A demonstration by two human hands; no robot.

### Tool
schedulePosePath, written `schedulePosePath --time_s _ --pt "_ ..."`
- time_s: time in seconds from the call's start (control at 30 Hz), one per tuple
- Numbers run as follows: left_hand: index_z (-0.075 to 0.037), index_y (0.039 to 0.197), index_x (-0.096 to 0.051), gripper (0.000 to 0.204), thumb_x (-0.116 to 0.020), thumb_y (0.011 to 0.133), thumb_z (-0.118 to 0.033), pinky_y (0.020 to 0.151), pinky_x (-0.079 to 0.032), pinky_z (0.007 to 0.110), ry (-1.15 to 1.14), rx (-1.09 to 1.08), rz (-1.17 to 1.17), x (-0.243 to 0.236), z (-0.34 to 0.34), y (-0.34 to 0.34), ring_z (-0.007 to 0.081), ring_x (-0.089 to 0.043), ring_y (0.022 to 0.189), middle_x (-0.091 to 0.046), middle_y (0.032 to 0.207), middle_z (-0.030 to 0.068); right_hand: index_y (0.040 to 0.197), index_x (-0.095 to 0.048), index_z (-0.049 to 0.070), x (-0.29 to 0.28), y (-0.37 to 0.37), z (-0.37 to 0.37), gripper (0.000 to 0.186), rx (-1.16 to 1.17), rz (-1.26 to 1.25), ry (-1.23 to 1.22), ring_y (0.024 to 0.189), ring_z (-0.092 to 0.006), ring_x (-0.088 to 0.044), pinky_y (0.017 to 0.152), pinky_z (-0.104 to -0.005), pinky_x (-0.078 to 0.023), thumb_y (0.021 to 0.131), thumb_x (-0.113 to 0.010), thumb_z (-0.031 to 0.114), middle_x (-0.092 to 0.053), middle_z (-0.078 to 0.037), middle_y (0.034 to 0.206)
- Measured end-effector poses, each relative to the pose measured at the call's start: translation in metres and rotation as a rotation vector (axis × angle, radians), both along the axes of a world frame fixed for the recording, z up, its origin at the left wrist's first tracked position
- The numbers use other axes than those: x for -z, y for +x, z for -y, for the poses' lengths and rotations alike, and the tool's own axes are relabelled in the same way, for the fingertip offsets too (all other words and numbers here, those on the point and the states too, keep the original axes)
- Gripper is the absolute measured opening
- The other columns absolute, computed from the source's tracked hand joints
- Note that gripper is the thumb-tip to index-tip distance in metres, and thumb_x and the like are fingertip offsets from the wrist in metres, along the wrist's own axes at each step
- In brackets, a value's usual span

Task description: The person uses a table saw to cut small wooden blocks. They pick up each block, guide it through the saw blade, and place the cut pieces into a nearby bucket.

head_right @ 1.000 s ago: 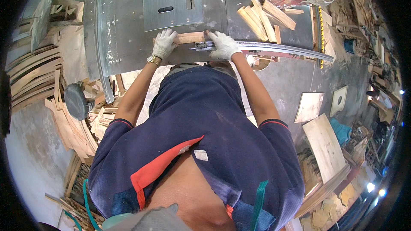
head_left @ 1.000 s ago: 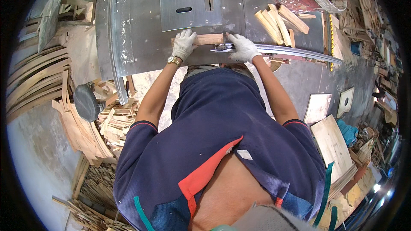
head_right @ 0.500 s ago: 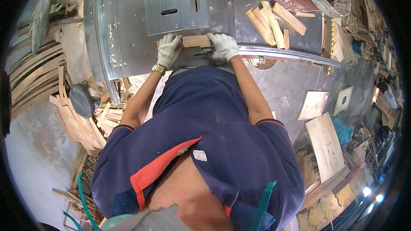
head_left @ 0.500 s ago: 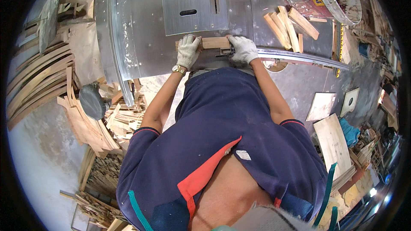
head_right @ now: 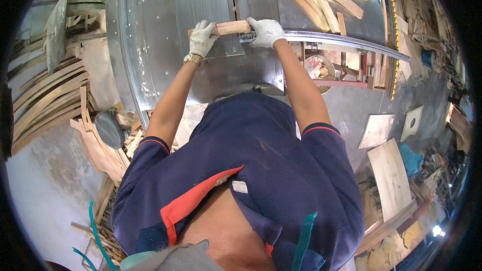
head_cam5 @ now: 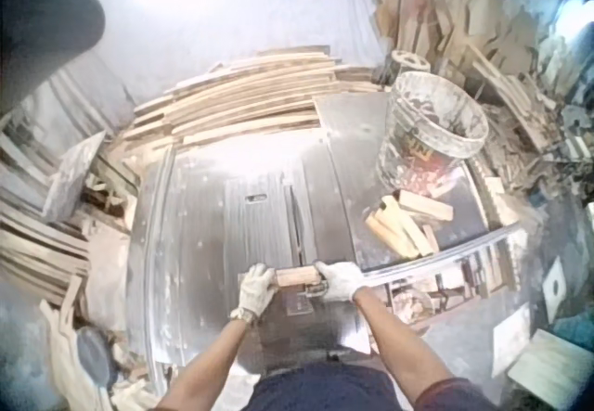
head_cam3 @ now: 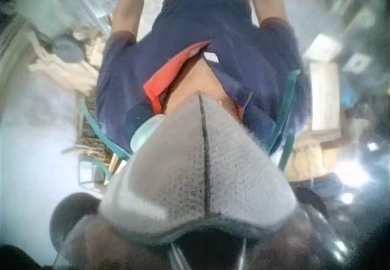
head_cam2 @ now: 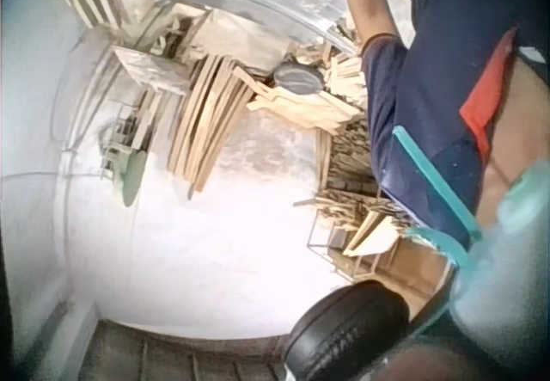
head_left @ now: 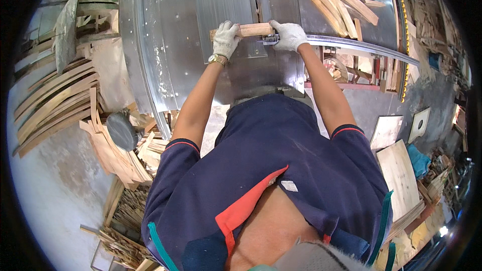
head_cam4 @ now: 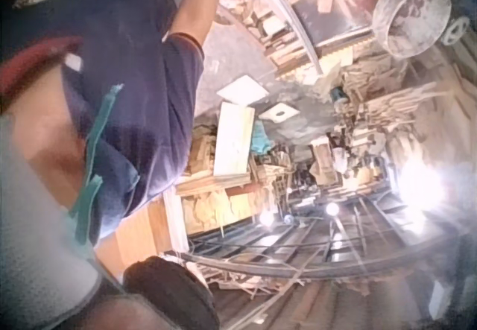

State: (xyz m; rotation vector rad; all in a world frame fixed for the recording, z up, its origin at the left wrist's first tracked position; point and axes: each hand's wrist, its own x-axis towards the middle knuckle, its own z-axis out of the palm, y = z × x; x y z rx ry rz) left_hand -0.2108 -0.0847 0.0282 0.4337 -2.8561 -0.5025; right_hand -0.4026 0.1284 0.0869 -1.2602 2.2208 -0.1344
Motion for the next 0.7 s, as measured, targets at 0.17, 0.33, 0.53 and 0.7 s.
schedulePosePath --time_s 0.17,0.33,0.53,0.7 --pt "-0.012 0.123 -0.071 0.046 -0.086 0.081 -0.023 0.101 -0.055 0.046 0.001 -0.017 0.067 0.003 0.032 -0.039 0.0329 -0.062 0.118 -0.064 0.119 0.0095 0.151 -0.055 0.017 0.001 -0.036 0.031 0.086 0.011 -0.022 -0.016 0.105 -0.0410 -0.074 0.092 -0.0511 -0.059 0.071 -0.082 0.035 -0.077 -0.019 0.110" --pt "-0.013 0.123 -0.074 0.047 -0.087 0.079 -0.022 0.102 -0.055 0.045 -0.018 -0.032 0.088 0.006 0.049 -0.058 0.0332 -0.063 0.119 -0.066 0.120 0.0102 0.151 -0.055 0.016 -0.010 -0.056 0.049 0.087 -0.007 0.004 0.016 0.105 -0.0409 -0.074 0.093 -0.0511 -0.059 0.071 -0.082 0.034 -0.077 -0.020 0.110" --pt "-0.014 0.129 -0.074 0.051 -0.086 0.082 -0.027 0.102 -0.055 0.045 -0.013 -0.031 0.120 0.007 0.061 -0.073 0.0319 -0.063 0.120 -0.066 0.120 0.0094 0.152 -0.054 0.015 0.001 -0.072 0.058 0.087 -0.023 -0.016 -0.007 0.105 -0.0412 -0.073 0.093 -0.0514 -0.058 0.071 -0.081 0.033 -0.076 -0.021 0.110" --pt "-0.014 0.131 -0.073 0.051 -0.085 0.083 -0.029 0.102 -0.055 0.045 -0.030 -0.023 0.127 0.004 0.069 -0.084 0.0304 -0.063 0.120 -0.065 0.119 0.0081 0.153 -0.054 0.015 0.000 -0.082 0.066 0.087 -0.017 -0.003 0.008 0.105 -0.0417 -0.073 0.093 -0.0513 -0.058 0.072 -0.081 0.034 -0.076 -0.021 0.110"
